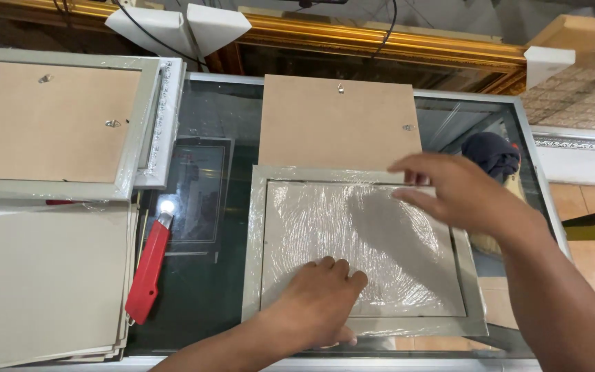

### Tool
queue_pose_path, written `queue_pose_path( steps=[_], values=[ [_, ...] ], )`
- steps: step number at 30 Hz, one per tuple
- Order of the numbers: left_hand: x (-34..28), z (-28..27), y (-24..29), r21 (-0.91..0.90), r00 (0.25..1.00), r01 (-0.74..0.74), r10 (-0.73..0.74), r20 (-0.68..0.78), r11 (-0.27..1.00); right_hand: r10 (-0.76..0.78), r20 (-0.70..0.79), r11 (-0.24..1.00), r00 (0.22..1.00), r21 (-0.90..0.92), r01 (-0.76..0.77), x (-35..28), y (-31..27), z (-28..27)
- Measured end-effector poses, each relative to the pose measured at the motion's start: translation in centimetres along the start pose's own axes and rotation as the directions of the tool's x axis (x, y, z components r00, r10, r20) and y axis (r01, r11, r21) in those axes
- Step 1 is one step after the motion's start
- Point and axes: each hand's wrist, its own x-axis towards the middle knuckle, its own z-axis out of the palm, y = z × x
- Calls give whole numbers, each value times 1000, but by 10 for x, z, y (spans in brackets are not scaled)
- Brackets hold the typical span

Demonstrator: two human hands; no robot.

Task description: Assembling a picture frame by cleaning the glass, inserting artwork and backing, and securing the clips.

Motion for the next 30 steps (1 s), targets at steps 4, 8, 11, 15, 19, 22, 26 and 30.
queue_pose_path(
  steps=[4,8,11,15,19,22,26,30],
  values=[
    [-3,4,1,41,999,-26,27,-38,999,-71,-77,991,995,-121,61,100,44,3],
    [-1,15,-5,25,1000,-25,25,-18,999,-26,-44,962,999,-273,13,188,92,15],
    [3,18,-9,11,999,-44,44,21,999,243,70,952,967,-206,-225,201,91,9],
    [2,19,-16,-40,996,-79,81,39,996,290,123,947,949,-180,-266,197,70,-4],
    [4,20,-16,-38,995,-73,76,61,997,310,65,905,948,-326,-273,195,67,-8],
    [4,17,-12,-37,997,-48,50,64,998,253,-24,890,967,-385,-242,193,77,-16],
    [1,17,-9,-23,998,-46,47,32,999,87,-367,984,926,-111,-137,165,81,-44],
    [-4,19,-2,-1,998,-59,59,-15,998,-224,-630,970,743,-220,106,98,71,-72]
  ],
)
